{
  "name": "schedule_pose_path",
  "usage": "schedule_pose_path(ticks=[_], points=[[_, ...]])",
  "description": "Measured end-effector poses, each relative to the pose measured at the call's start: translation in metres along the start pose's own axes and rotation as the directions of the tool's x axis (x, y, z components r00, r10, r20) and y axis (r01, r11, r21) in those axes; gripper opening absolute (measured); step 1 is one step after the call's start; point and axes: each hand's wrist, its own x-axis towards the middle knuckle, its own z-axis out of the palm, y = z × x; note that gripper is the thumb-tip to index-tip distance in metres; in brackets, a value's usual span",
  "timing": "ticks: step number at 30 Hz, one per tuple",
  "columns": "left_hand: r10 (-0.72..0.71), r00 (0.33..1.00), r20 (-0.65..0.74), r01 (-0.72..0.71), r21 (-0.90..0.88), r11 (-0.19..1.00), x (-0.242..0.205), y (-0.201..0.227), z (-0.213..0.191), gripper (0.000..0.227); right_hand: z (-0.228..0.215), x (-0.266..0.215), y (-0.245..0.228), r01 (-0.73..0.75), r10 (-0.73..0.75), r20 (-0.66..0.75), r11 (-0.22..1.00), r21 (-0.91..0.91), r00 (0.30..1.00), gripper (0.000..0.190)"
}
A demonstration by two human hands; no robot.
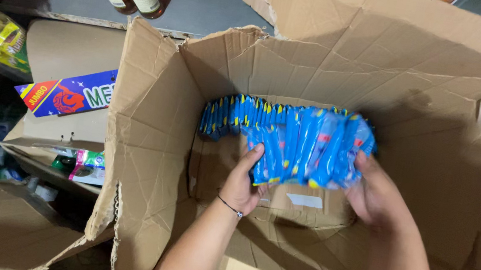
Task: The person is sorting snack packets from a large cardboard box into a woven basket. They repeatedly pick up stacks of blue packets and a few yellow packets, separating them and placing them into the basket, which already contains various other snack items.
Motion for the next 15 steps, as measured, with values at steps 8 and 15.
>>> schedule_pose_path(ticks=[8, 15], points=[[0.279, 0.956, 0.094, -0.294, 0.275, 0.915, -0.009, 0.010, 0.020, 0.078, 0.021, -0.015, -0.016, 0.262, -0.267, -0.161, 0.964, -0.050, 0.950, 0.060], [0.311, 0.924, 0.222, -0.377, 0.399, 0.836, -0.070, 0.019, 0.042, 0.082, 0.013, -0.054, -0.005, 0.227, -0.180, -0.249, 0.958, 0.174, 0.952, 0.049]])
